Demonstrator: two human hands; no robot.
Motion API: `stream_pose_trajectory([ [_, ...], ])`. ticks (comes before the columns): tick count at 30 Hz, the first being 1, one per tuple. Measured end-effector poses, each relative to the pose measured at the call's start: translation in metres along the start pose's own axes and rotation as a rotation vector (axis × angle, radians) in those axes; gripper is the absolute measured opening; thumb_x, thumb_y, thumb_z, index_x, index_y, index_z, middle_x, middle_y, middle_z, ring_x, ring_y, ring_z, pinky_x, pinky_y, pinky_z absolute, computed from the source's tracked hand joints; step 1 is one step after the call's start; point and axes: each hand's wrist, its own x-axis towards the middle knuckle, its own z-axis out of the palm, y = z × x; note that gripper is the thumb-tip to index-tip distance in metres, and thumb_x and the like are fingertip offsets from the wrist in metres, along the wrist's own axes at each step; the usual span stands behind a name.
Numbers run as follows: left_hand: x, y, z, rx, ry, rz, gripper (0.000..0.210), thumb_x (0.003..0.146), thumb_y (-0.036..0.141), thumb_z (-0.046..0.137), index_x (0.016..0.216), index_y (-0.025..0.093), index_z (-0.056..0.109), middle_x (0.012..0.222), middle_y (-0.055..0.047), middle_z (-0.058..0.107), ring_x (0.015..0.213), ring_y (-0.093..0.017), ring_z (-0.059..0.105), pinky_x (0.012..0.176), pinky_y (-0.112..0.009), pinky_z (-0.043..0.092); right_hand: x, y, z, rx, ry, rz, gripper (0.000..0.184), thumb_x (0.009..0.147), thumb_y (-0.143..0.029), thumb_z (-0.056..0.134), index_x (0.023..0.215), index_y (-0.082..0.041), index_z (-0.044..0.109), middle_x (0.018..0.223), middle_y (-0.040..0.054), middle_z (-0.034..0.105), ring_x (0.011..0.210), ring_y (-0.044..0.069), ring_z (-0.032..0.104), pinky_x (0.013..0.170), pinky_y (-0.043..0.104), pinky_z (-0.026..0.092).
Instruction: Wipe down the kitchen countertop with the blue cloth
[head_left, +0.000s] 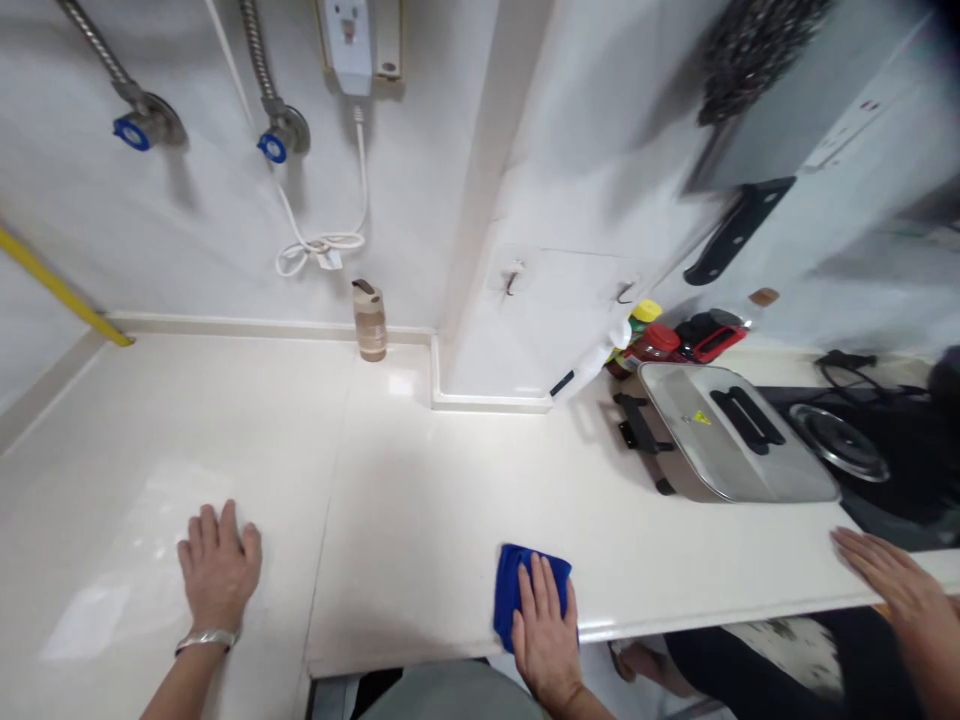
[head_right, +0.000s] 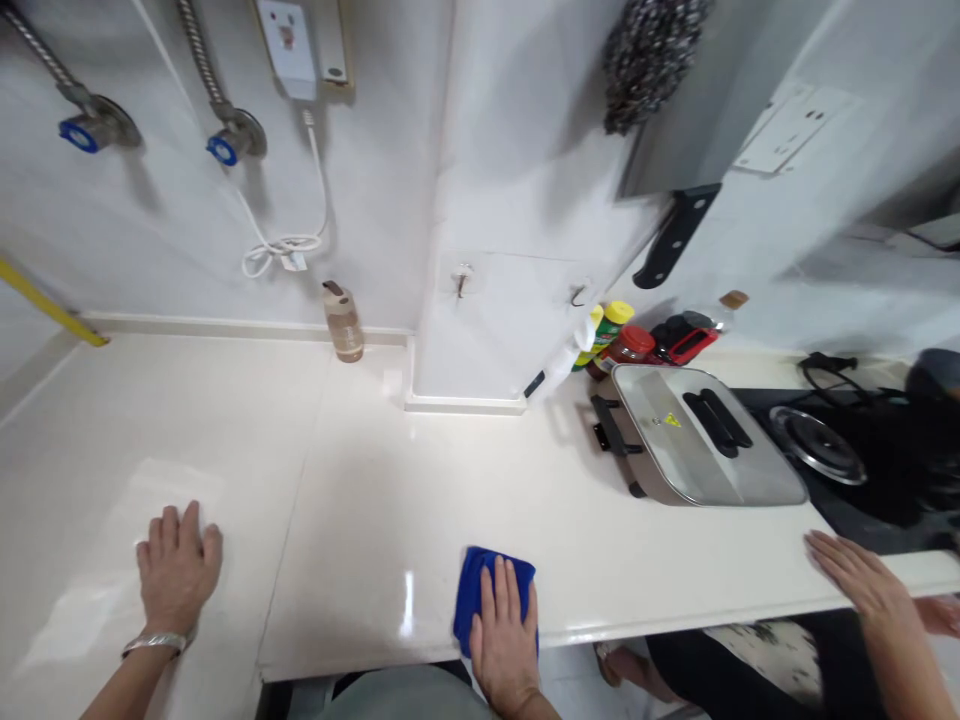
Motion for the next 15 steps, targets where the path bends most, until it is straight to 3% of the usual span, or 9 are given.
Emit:
stream_pose_trajectory([
  [3, -0.001, -0.001, 0.004, -0.007, 0.012, 0.013, 0.062, 0.099, 0.041, 0.028, 0.148, 0.006, 0.040, 0.157, -0.026, 0.033, 0.151, -0.038, 0.020, 0.120, -0.059, 0.019, 0.014, -0.030, 0.000, 0.064, -0.050, -0.042, 0.080, 0.092, -0.030, 0.040, 0.157, -0.010, -0.002, 0.162, 0.0206, 0.017, 0.151, 0.035, 0.011, 0.119, 0.067, 0.010],
  [9, -0.002, -0.006, 0.007, -0.005, 0.019, 0.017, 0.061, 0.099, 0.040, 0.029, 0.148, 0.006, 0.041, 0.158, -0.026, 0.032, 0.151, -0.037, 0.019, 0.120, -0.060, 0.019, 0.067, -0.108, -0.012, 0.273, -0.241, -0.201, 0.068, 0.097, -0.045, 0.038, 0.154, -0.009, 0.025, 0.163, 0.0193, 0.007, 0.152, 0.037, 0.002, 0.120, 0.069, 0.002],
  [15, 0.001, -0.002, -0.001, -0.012, -0.064, -0.047, 0.064, 0.099, 0.044, 0.026, 0.148, 0.006, 0.041, 0.158, -0.027, 0.031, 0.151, -0.038, 0.020, 0.120, -0.060, 0.021, 0.105, -0.191, -0.041, 0.468, -0.331, -0.382, 0.067, 0.101, -0.044, 0.029, 0.154, -0.005, 0.018, 0.162, 0.0213, 0.001, 0.151, 0.037, -0.002, 0.119, 0.071, 0.009],
])
